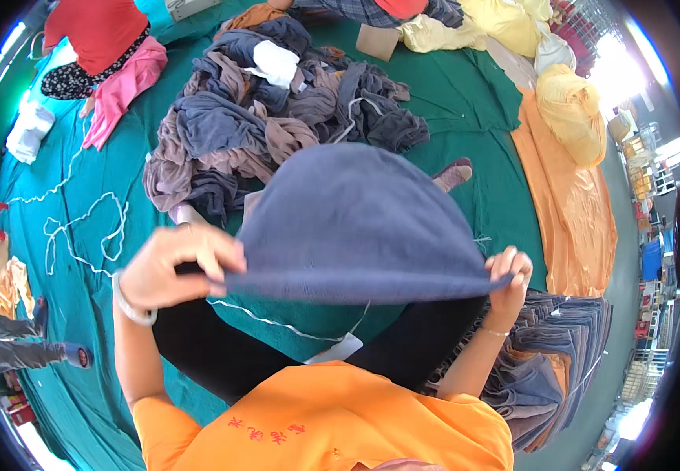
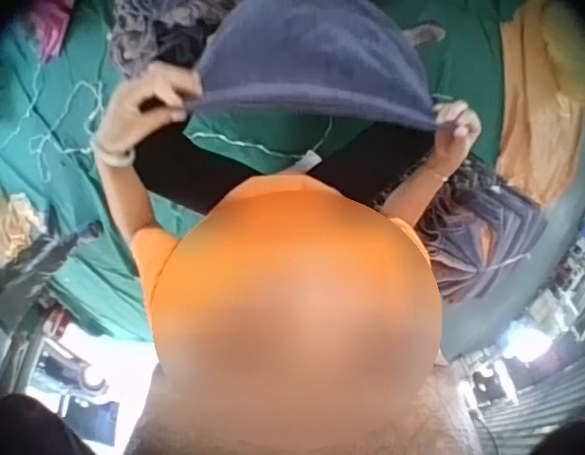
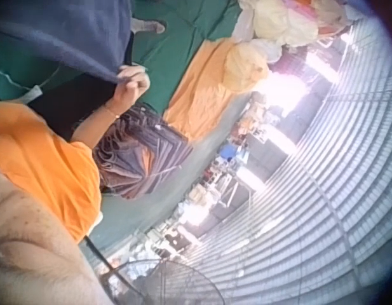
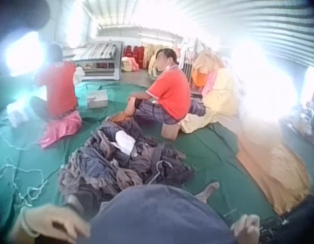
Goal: The person folds pieces of brown and grey fabric one by one, shaking them out and smoothing them before placing them on a stack.
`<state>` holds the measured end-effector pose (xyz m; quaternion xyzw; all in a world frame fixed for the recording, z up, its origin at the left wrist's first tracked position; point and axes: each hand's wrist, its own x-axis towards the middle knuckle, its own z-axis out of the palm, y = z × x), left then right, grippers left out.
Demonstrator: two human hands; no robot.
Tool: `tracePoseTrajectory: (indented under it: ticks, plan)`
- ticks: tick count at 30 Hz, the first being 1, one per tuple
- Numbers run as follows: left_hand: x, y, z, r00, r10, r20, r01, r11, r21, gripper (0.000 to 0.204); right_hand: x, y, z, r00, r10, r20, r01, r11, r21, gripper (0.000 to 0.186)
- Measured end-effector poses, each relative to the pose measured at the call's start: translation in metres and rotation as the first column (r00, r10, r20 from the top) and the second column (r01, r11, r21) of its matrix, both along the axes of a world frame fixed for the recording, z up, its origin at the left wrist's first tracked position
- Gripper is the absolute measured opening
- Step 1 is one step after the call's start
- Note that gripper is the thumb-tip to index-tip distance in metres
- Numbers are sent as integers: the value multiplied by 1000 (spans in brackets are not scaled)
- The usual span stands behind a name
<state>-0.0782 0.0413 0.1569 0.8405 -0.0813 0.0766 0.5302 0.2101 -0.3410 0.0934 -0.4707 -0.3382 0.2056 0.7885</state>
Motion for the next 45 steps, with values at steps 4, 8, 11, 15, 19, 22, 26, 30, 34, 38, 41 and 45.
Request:
tracePoseTrajectory:
  ticks: [4,8,11,15,19,22,26,30,34,38,41,45]
  plan:
    - [-16,-11,-33,926,-149,-346,73,972,-224,14,-19,-11,-13,989,8,-150,-46,967,-252,24]
    - [29,8,-82,876,242,-417,-420,809,-412,17,3,31,-50,925,-327,-193,243,901,-360,17]
    - [67,15,-125,783,578,-229,-540,815,210,40,14,63,-82,920,-364,-143,259,841,-475,33]
    - [70,-15,-154,681,523,-513,-353,848,395,88,0,64,-127,940,-315,-131,141,708,-692,47]
    - [73,-21,-159,764,452,-461,-445,886,131,76,-12,64,-121,939,-322,-120,171,741,-650,37]
    - [86,-14,-151,845,412,-342,-500,835,-231,58,-7,73,-106,946,-326,4,274,787,-553,29]
    - [85,-5,-130,866,359,-349,-476,807,-350,48,-5,79,-97,913,-387,126,386,727,-567,28]
    - [79,11,-124,751,196,-630,-605,586,-539,44,0,78,-100,894,-431,124,415,693,-589,29]
    - [99,32,-125,796,145,-587,-583,445,-680,43,32,99,-97,886,-455,93,425,712,-559,31]
    - [114,25,-78,917,238,-320,-398,518,-757,36,50,117,-53,840,-509,191,539,737,-407,31]
    - [93,25,-73,906,325,-272,-422,744,-517,28,38,117,-44,843,-464,272,537,742,-401,27]
    - [42,28,-113,879,308,-363,-272,951,147,30,-11,99,-86,884,-266,384,460,641,-614,29]
